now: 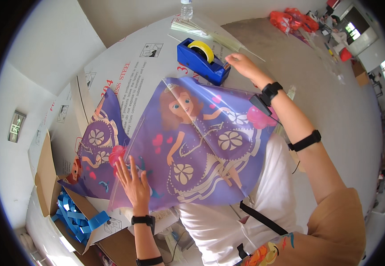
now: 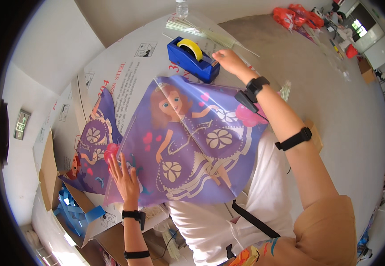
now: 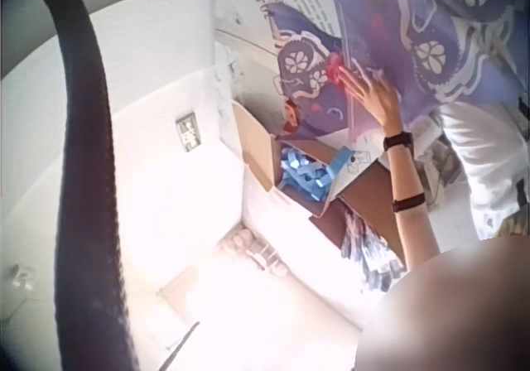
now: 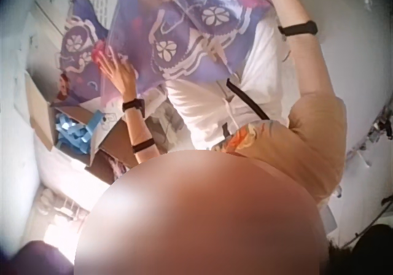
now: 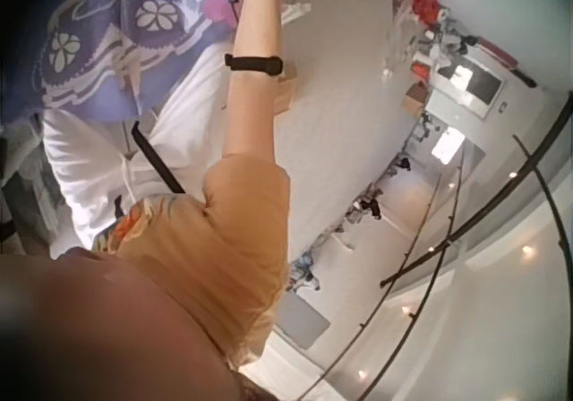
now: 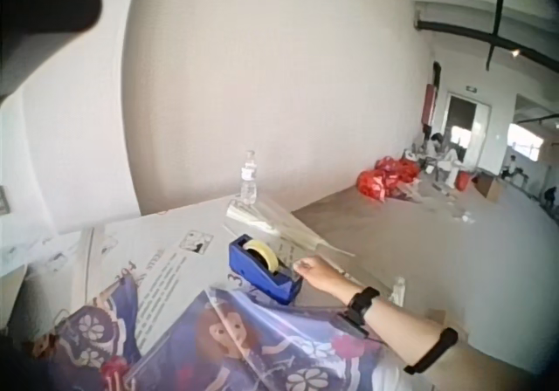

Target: Assembling a plastic kite by attaching ribs and blue streamers using adhesive tape.

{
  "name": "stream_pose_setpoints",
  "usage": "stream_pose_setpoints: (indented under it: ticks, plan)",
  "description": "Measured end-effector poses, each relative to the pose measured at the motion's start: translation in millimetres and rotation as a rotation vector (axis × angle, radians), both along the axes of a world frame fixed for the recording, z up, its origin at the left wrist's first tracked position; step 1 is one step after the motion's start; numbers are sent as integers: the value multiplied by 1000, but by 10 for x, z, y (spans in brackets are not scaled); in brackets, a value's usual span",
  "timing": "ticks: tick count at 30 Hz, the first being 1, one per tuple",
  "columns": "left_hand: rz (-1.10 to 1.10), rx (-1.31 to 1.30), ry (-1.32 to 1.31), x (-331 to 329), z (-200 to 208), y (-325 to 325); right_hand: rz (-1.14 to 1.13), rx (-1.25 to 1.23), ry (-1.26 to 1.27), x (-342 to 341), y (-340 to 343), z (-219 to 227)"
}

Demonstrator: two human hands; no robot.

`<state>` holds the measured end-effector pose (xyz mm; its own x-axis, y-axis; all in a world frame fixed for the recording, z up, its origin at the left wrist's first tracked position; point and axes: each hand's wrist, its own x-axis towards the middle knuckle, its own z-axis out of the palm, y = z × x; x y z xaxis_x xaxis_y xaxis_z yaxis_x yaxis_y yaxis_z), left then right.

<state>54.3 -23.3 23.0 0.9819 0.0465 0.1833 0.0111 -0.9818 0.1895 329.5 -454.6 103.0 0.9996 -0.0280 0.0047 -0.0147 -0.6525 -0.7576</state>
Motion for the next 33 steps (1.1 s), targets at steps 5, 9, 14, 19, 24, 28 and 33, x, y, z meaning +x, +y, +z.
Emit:
stream_pose_setpoints:
  ticks: [5, 9, 14, 19, 24, 28, 33]
  plan:
    - [138, -254, -136, -363, 48, 54, 68, 174, 201, 290, -47, -129]
    - [193, -268, -150, -551, -107, 165, -31, 175, 249, 397, 62, -143]
    - [187, -241, -148, -494, -110, 102, -104, 216, 163, 314, 49, -143]
    - [184, -239, -167, -533, -135, 131, -109, 241, 128, 168, 123, 73]
    - [170, -222, -179, -500, -152, 129, -142, 79, 219, -87, -126, 87]
    - [160, -198, -178, -522, -147, 144, -179, 122, 339, -224, -134, 62]
    - [184, -214, -169, -527, -162, 127, -163, 575, 263, -125, -211, -558]
